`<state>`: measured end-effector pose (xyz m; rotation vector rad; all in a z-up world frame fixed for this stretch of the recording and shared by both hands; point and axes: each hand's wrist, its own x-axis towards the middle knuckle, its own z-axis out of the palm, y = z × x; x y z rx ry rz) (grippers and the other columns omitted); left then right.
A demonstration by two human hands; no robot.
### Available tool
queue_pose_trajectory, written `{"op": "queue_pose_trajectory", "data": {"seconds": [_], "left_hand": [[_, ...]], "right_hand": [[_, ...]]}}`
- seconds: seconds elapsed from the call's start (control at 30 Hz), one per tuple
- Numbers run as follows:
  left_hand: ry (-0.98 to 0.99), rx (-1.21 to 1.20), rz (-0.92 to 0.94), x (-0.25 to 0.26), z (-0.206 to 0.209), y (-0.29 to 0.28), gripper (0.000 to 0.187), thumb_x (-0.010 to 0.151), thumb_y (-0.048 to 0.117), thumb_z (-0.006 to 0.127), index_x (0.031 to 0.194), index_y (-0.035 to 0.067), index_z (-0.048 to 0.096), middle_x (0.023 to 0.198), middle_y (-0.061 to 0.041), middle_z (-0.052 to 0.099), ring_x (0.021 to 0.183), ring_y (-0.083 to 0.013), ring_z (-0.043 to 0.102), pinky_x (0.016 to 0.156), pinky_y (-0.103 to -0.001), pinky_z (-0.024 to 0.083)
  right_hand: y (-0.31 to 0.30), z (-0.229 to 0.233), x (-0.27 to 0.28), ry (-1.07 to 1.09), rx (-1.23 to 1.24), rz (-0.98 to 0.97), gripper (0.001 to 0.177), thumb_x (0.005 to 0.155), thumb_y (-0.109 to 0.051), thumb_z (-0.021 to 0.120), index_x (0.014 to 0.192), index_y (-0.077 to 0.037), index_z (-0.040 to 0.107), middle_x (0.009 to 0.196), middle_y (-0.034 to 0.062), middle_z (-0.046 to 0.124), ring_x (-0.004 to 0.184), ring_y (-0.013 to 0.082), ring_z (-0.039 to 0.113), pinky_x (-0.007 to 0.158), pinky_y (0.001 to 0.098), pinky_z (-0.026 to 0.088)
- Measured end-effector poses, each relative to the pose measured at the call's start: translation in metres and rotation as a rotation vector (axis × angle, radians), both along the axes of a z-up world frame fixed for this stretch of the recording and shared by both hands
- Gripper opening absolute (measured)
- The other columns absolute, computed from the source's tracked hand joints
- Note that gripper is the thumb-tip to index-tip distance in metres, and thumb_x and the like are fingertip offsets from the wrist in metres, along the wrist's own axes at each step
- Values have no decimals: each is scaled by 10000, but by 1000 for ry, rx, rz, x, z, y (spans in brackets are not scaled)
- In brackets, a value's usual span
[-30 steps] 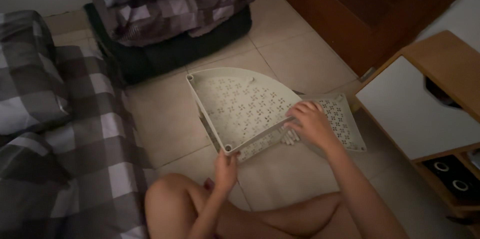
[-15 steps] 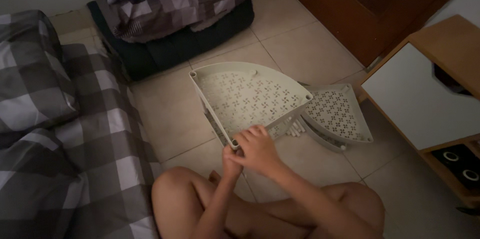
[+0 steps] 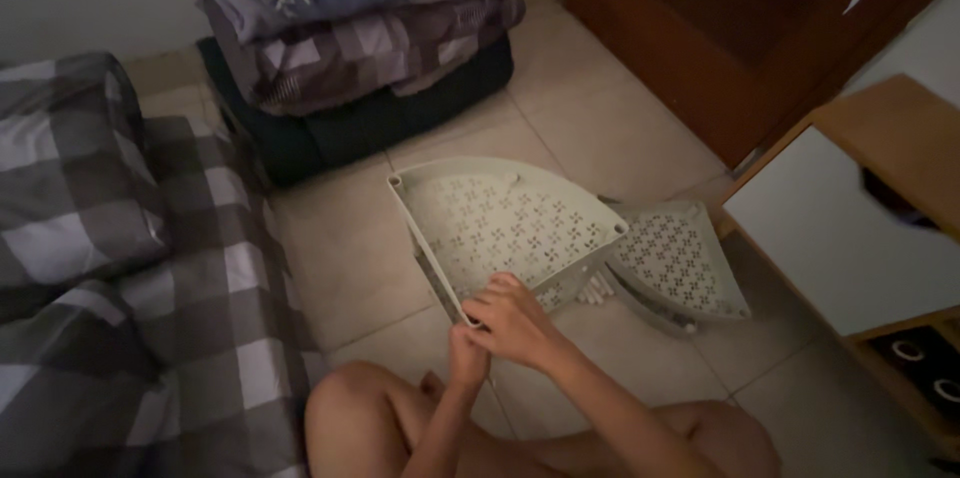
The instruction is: The person assembles a corner shelf unit by inserting white plastic poles into triangular perforated shelves and stacking them to form a three-tiered structure. They handle the shelves and poles by hand, aligning and securing each tier in sequence.
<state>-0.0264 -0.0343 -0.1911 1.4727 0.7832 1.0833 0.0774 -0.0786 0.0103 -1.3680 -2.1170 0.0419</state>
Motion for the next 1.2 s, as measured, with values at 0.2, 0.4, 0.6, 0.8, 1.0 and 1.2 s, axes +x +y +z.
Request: {"op": "queue_pose_trajectory", "data": {"seconds": [0.2, 0.4, 0.6, 0.8, 1.0, 1.2], "left_hand": [[17, -55, -26, 1, 1, -3, 157, 839, 73, 605, 824, -54, 697, 682, -31, 709, 706, -70, 602, 586, -337, 521], [16, -97, -40, 2, 7, -2, 214, 859, 138, 602, 841, -55, 692, 664, -44, 695, 679, -76, 603, 563, -344, 505], [21, -25, -83, 5, -6, 6, 217, 827, 136, 623, 771, -60, 698, 642, -72, 708, 675, -85, 638, 573, -345, 528], [-103, -181, -70, 19, -27, 3, 222, 861, 120, 637, 851, -60, 768, 769, -57, 766, 790, -105, 678, 637, -362, 565], [-190, 19, 51, 27, -33, 5, 226, 867, 122, 623, 997, -21, 741, 940, -90, 801, 926, -158, 735, 765, -365, 583], [-186, 28, 174, 54, -16, 11, 214, 866, 130, 643, 991, -12, 744, 937, -110, 804, 932, -172, 756, 763, -368, 589]], "right_hand": [[0, -2, 4, 22, -33, 2, 226, 755, -209, 787, 815, -66, 623, 736, 118, 633, 810, 326, 625, 935, 452, 461], [2, 1, 3, 23, -27, 11, 219, 727, -187, 786, 792, -60, 620, 724, 120, 631, 796, 334, 621, 911, 465, 460], [4, -1, 3, 47, -12, 14, 230, 718, -187, 786, 765, -67, 595, 735, 110, 635, 787, 332, 626, 874, 459, 466], [1, -3, 10, 21, -35, 37, 232, 722, -201, 804, 793, -66, 630, 730, 118, 644, 790, 339, 629, 932, 485, 455], [7, -9, 2, -44, -61, -61, 240, 767, -249, 757, 909, -64, 698, 812, 130, 704, 828, 349, 662, 906, 506, 437], [17, -36, -17, -162, -80, -312, 201, 856, -281, 693, 839, -82, 672, 788, 129, 705, 812, 348, 676, 736, 499, 504]]}}
